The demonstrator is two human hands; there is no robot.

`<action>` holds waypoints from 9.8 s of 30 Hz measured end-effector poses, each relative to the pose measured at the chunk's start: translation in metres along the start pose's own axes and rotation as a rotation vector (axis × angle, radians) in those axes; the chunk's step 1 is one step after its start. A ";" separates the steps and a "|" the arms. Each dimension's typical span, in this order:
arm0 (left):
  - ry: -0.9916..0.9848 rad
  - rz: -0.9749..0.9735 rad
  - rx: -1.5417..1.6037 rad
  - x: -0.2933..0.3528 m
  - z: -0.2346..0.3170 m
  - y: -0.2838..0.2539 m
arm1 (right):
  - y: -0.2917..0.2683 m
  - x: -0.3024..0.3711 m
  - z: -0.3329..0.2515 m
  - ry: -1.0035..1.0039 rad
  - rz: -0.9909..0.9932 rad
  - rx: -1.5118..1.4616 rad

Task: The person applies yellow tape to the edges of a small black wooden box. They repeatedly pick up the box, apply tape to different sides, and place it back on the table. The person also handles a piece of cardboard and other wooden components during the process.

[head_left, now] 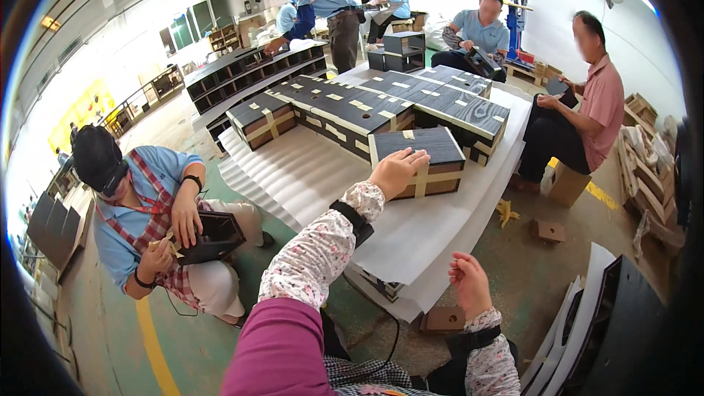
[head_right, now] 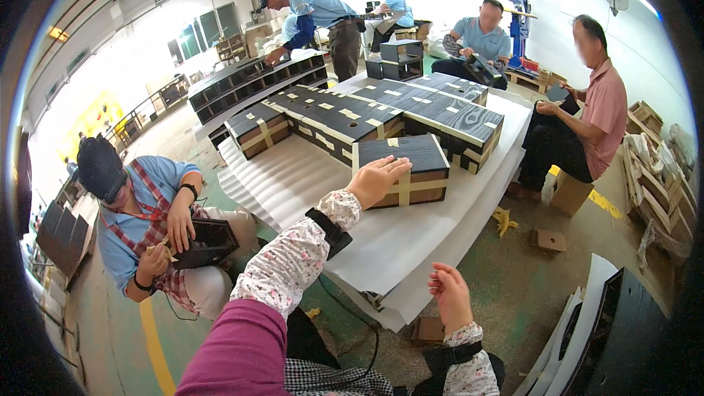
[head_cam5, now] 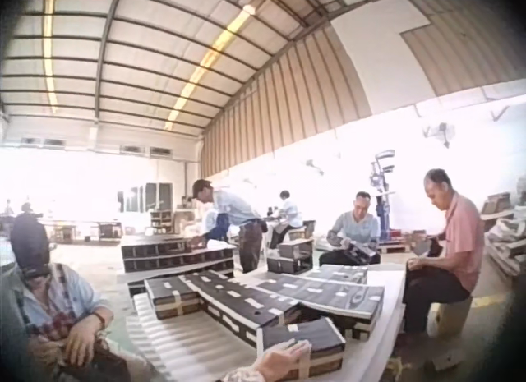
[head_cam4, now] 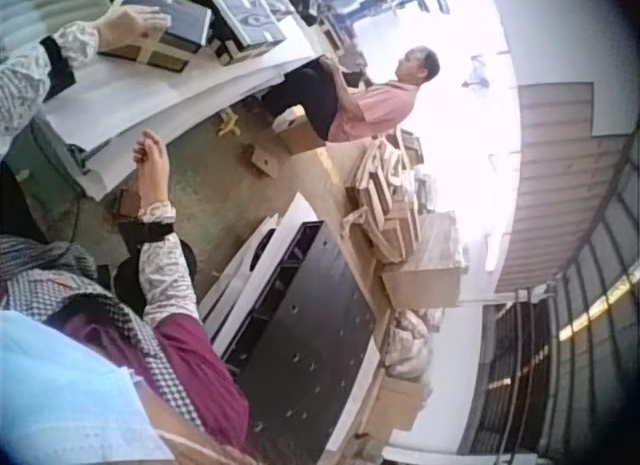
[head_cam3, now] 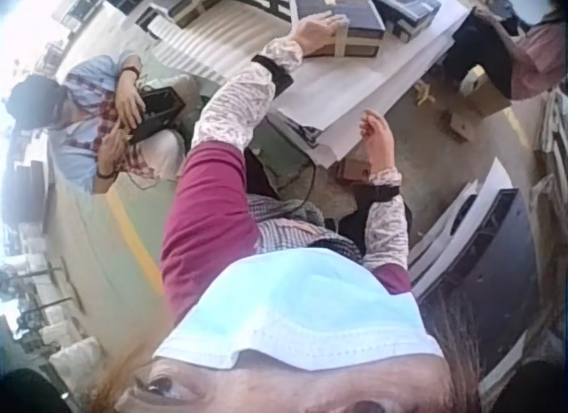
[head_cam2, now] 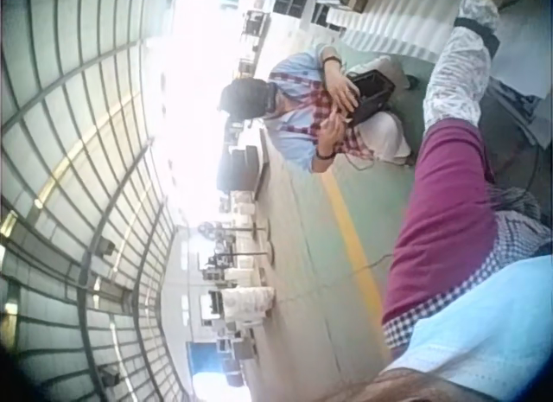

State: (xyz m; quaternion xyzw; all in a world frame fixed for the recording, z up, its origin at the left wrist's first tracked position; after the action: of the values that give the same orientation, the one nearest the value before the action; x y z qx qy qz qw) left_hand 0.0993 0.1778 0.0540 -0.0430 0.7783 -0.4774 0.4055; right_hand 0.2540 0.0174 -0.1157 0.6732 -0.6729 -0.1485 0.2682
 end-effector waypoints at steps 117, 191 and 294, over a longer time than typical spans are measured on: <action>-0.162 -0.227 0.177 0.041 0.060 -0.063 | 0.053 -0.076 -0.043 -0.484 -0.042 0.290; -0.199 -0.177 0.092 0.043 0.058 -0.078 | 0.070 -0.041 -0.067 -0.688 0.185 0.540; -0.276 -0.285 0.140 0.051 0.044 -0.062 | 0.057 -0.030 -0.071 -0.636 -0.018 0.808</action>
State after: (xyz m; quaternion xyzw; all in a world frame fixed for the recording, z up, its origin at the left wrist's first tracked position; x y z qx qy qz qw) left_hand 0.0755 0.0898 0.0626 -0.1892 0.6663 -0.5725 0.4386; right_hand 0.2451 0.0617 -0.0310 0.6504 -0.7190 -0.0763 -0.2328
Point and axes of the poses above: each hand's wrist, its own x-axis away from the middle knuckle, its own y-axis out of the palm, z = x × y, the point moved 10 cm from there along -x, towards the middle knuckle, and after that the axes turned 2 degrees about -z, right-handed, at the moved point
